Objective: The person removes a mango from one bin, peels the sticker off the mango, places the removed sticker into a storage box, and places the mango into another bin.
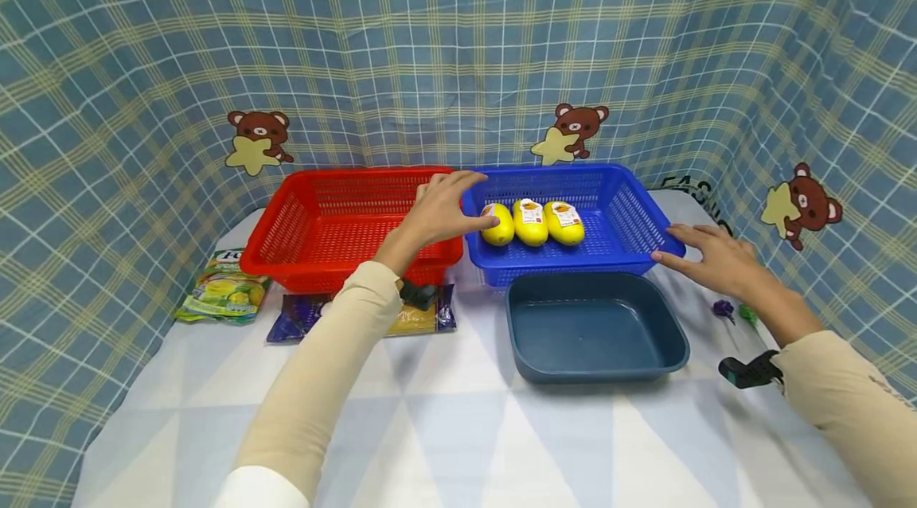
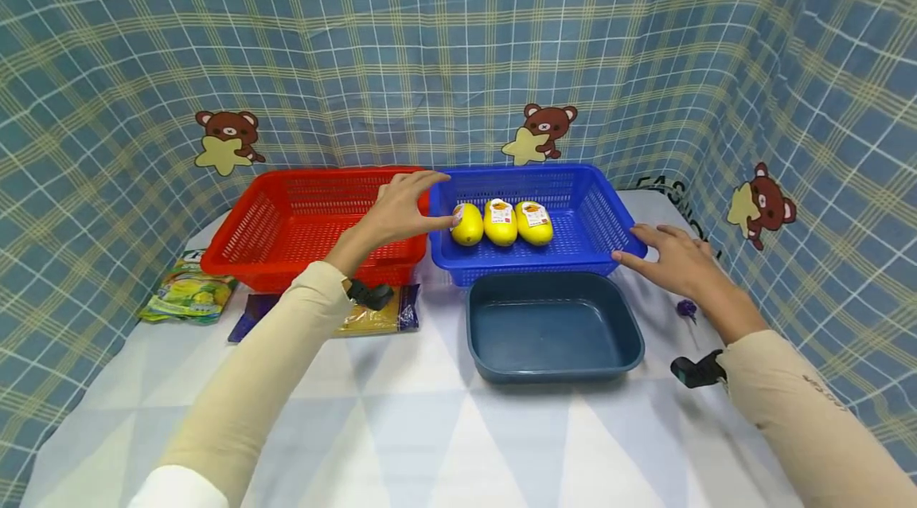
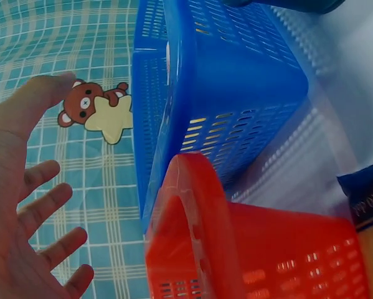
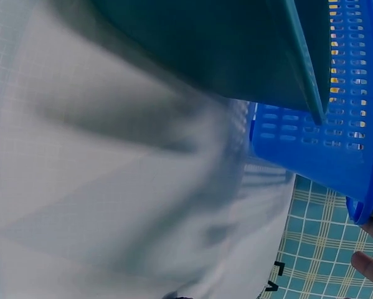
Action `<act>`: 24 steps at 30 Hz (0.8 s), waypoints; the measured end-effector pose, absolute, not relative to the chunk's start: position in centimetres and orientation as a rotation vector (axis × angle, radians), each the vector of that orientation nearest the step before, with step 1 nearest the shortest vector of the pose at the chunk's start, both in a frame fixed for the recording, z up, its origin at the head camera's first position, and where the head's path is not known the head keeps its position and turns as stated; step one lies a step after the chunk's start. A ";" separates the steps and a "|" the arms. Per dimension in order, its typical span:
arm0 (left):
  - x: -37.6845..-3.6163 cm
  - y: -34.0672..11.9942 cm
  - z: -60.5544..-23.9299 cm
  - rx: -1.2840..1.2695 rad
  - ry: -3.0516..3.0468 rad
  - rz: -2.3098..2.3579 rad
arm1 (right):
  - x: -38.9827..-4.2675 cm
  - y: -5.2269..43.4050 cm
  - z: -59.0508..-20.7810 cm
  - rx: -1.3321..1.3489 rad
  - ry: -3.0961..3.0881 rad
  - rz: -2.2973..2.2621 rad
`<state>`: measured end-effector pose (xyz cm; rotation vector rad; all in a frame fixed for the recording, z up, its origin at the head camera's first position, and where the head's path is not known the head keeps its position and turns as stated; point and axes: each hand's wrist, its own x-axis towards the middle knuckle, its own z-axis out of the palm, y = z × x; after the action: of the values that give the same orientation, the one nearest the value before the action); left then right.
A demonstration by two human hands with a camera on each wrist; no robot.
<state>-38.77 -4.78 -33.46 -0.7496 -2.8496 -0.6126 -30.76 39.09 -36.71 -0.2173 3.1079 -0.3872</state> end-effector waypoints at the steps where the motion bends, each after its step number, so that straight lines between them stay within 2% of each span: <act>1: -39.0 -4.5 -33.4 -0.758 -2.851 -0.601 | -30.7 39.2 -36.7 -0.220 3.113 -0.384; 24: -44.3 -1.0 -33.9 -0.784 -3.092 -0.299 | -30.8 38.9 -36.8 -0.251 3.146 -0.346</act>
<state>-44.26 -1.02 -33.87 -0.7835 -3.0919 -0.2991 -30.83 38.87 -36.78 -0.2512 3.1456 -0.3455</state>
